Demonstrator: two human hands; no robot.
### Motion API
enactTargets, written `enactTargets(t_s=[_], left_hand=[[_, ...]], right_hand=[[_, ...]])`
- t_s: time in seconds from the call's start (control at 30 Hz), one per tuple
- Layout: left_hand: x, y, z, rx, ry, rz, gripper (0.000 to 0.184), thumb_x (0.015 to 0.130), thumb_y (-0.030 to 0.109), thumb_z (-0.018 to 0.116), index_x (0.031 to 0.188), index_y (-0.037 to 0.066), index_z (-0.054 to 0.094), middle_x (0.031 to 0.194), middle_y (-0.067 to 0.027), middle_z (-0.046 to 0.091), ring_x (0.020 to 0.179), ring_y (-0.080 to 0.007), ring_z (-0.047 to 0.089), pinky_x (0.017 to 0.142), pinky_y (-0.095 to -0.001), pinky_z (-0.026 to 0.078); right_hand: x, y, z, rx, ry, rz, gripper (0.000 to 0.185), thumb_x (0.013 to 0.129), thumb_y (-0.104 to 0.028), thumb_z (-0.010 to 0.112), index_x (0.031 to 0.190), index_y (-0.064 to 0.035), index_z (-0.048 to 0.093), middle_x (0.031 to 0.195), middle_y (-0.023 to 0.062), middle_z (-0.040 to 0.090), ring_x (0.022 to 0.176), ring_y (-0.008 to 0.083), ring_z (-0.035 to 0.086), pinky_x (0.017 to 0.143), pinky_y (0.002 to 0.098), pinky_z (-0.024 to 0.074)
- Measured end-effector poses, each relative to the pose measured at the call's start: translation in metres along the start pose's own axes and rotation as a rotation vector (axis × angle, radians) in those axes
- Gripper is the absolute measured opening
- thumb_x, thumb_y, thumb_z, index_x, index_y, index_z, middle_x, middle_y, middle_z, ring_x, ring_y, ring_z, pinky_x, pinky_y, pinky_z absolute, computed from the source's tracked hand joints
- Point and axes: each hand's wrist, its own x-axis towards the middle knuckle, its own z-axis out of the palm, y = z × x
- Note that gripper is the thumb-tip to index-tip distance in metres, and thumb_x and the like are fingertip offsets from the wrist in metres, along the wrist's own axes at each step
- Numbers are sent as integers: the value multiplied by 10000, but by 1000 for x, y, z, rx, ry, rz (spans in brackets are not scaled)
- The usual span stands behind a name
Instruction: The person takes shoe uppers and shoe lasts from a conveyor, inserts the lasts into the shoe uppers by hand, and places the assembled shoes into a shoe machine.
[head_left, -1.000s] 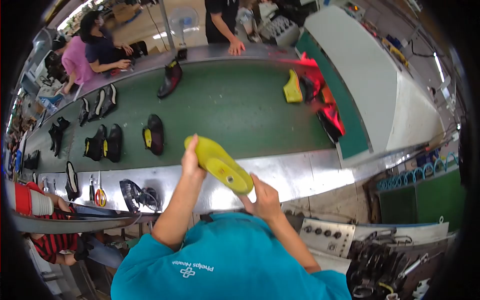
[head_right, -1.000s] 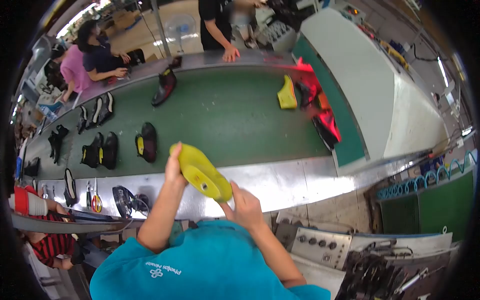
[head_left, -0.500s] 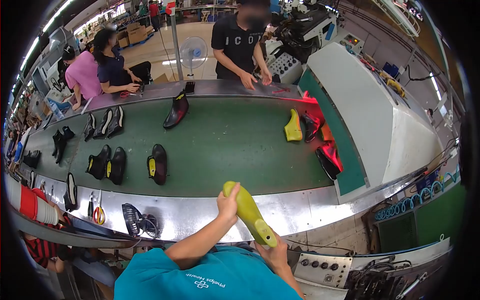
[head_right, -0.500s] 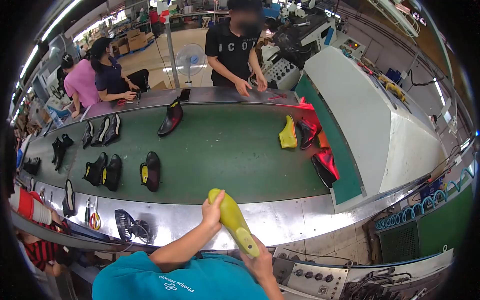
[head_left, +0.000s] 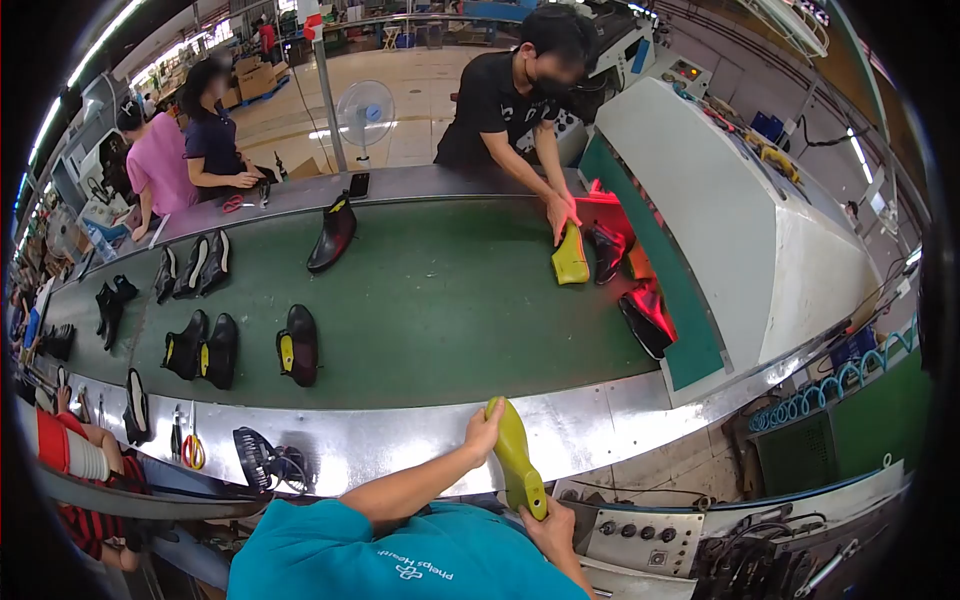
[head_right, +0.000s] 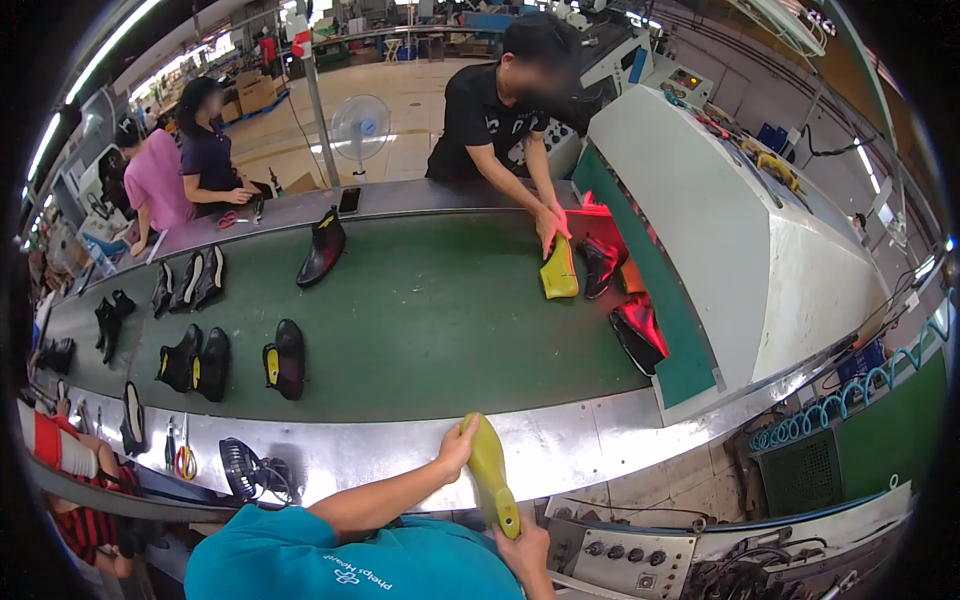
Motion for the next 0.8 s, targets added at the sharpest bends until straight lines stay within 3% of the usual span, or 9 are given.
enactTargets(t_s=[0.17, 0.23, 0.3, 0.47, 0.5, 0.53, 0.57, 0.7, 0.8], left_hand=[[62, -34, -19, 375, -382, -226, 470, 963, 434, 729, 1178, 15, 727, 1091, -69, 737, 912, -135, 679, 828, -284, 538], [76, -44, -23, 342, -418, -158, 435, 942, 422, 757, 1116, 24, 749, 1001, -55, 750, 867, -133, 678, 803, -277, 537], [96, -52, -26, 713, -468, 6, 425, 914, 414, 788, 1080, 24, 752, 971, -50, 752, 833, -128, 674, 756, -279, 535], [83, -18, -24, 1051, -459, 178, 544, 811, 606, 791, 983, 89, 783, 837, -95, 754, 777, -238, 718, 711, -386, 557], [86, -28, -30, 883, -484, 193, 518, 819, 572, 803, 988, 83, 783, 831, -93, 754, 766, -212, 713, 707, -370, 554], [95, -36, -38, 872, -557, 138, 469, 841, 521, 806, 986, 76, 784, 864, -74, 766, 776, -169, 710, 709, -340, 552], [95, -40, -41, 813, -562, 228, 428, 870, 458, 805, 992, 50, 773, 867, -61, 766, 779, -124, 699, 714, -314, 547], [76, -27, -34, 687, -464, 76, 347, 892, 298, 825, 1052, 2, 737, 867, -54, 751, 758, -120, 686, 723, -258, 541], [61, -21, -28, 618, -392, 139, 377, 900, 285, 821, 1102, -15, 716, 897, -59, 747, 780, -114, 681, 727, -253, 540]], right_hand=[[10, 25, 6, -182, -16, 94, 398, 757, -348, 828, 1028, -61, 776, 817, 214, 733, 787, 373, 736, 721, 453, 583], [14, 35, 8, -283, -115, 129, 416, 781, -379, 785, 1113, -129, 770, 865, 209, 739, 836, 415, 721, 778, 493, 576], [20, 42, 5, -310, -165, 150, 447, 785, -400, 777, 1144, -135, 760, 875, 207, 741, 854, 410, 722, 809, 502, 571], [52, 65, -26, -304, -758, 87, 626, 801, -561, 758, 1265, -142, 722, 1077, 208, 742, 1018, 370, 712, 920, 466, 556], [67, 75, -34, -202, -827, 23, 653, 815, -567, 757, 1294, -127, 705, 1135, 200, 736, 1048, 350, 712, 943, 442, 554], [80, 87, -43, -82, -686, -91, 631, 832, -531, 760, 1297, -109, 699, 1171, 196, 730, 1069, 338, 712, 957, 425, 552], [101, 106, -45, -115, -530, -111, 553, 858, -469, 774, 1260, -94, 714, 1054, 151, 764, 882, 319, 744, 827, 402, 583], [236, 137, -77, -244, -18, 205, 597, 858, -539, 732, 1164, -26, 740, 852, 183, 758, 812, 315, 751, 800, 398, 589], [342, 176, -83, 39, 317, 171, 587, 855, -441, 767, 1240, -4, 694, 1123, 208, 739, 993, 295, 734, 864, 404, 572]])
